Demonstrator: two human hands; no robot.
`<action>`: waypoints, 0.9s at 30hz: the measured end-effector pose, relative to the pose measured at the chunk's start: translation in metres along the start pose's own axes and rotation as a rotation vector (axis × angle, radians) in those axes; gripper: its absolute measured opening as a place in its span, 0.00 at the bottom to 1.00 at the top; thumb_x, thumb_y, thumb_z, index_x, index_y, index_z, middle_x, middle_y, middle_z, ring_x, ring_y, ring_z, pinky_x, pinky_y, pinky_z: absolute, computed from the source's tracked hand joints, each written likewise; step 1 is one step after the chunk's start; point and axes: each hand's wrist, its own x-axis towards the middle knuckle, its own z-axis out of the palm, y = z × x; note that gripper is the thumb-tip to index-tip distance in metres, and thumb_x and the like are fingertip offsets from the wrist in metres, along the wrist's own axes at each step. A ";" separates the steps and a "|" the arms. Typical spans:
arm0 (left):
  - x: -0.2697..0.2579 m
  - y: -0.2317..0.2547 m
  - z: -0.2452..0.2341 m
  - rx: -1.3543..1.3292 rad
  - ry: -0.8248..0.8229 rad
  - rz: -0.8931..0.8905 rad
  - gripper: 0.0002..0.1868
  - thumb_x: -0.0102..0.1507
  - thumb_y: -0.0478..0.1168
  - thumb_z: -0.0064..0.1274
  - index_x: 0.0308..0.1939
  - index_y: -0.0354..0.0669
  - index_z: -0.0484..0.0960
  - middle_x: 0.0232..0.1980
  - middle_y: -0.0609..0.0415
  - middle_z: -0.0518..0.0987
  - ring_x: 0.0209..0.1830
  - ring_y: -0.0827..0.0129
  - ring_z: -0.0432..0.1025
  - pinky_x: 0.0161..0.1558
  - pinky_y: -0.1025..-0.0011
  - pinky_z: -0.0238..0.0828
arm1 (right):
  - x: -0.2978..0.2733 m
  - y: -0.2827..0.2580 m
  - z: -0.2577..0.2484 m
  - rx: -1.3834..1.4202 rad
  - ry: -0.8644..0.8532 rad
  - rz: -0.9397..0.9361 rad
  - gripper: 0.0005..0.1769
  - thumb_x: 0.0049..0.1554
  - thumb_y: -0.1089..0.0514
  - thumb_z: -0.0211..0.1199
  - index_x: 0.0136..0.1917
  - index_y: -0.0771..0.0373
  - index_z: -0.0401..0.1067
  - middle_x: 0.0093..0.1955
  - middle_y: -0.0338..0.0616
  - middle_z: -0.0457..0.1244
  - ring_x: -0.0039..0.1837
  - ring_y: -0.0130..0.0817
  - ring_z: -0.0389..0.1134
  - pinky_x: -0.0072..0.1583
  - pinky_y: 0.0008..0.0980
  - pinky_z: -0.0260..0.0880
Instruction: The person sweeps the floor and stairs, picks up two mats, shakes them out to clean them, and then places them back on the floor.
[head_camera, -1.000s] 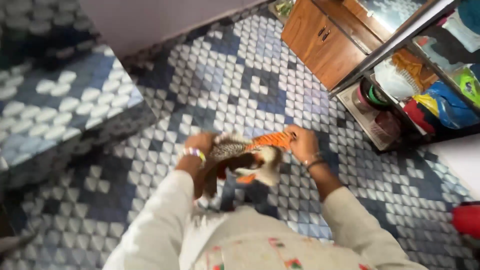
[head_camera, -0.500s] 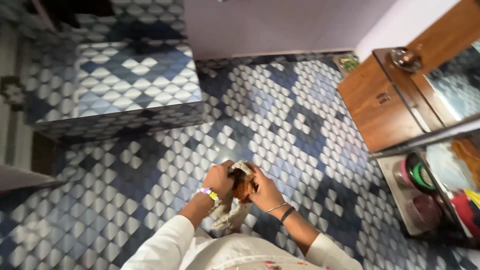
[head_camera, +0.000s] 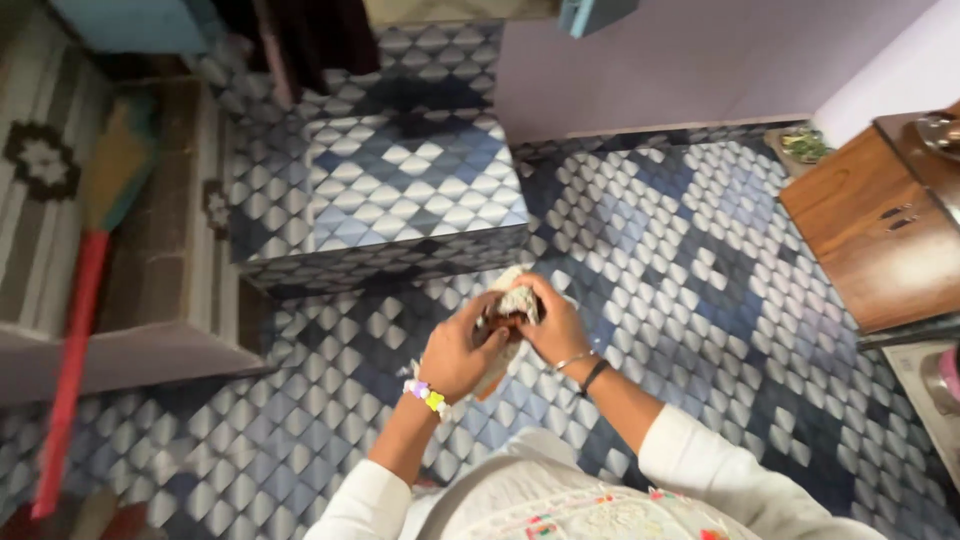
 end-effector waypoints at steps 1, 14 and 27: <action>-0.004 -0.008 -0.022 -0.018 0.016 0.054 0.30 0.58 0.44 0.60 0.64 0.47 0.74 0.47 0.39 0.83 0.46 0.44 0.79 0.47 0.56 0.75 | 0.008 -0.006 0.021 0.031 0.001 -0.039 0.28 0.46 0.69 0.66 0.60 0.58 0.70 0.53 0.46 0.71 0.55 0.36 0.74 0.56 0.33 0.73; -0.042 -0.097 -0.214 0.287 0.394 -0.189 0.35 0.52 0.44 0.69 0.63 0.50 0.74 0.49 0.52 0.84 0.44 0.55 0.79 0.42 0.59 0.75 | 0.084 -0.155 0.236 0.477 -0.358 0.062 0.26 0.45 0.68 0.70 0.58 0.65 0.69 0.50 0.43 0.69 0.51 0.27 0.71 0.52 0.28 0.76; -0.008 -0.131 -0.467 0.119 0.673 -0.216 0.30 0.50 0.28 0.62 0.57 0.44 0.80 0.49 0.45 0.85 0.50 0.53 0.82 0.48 0.65 0.77 | 0.239 -0.319 0.399 0.818 -0.962 -0.047 0.37 0.51 0.73 0.68 0.70 0.65 0.57 0.61 0.46 0.63 0.63 0.31 0.68 0.63 0.34 0.74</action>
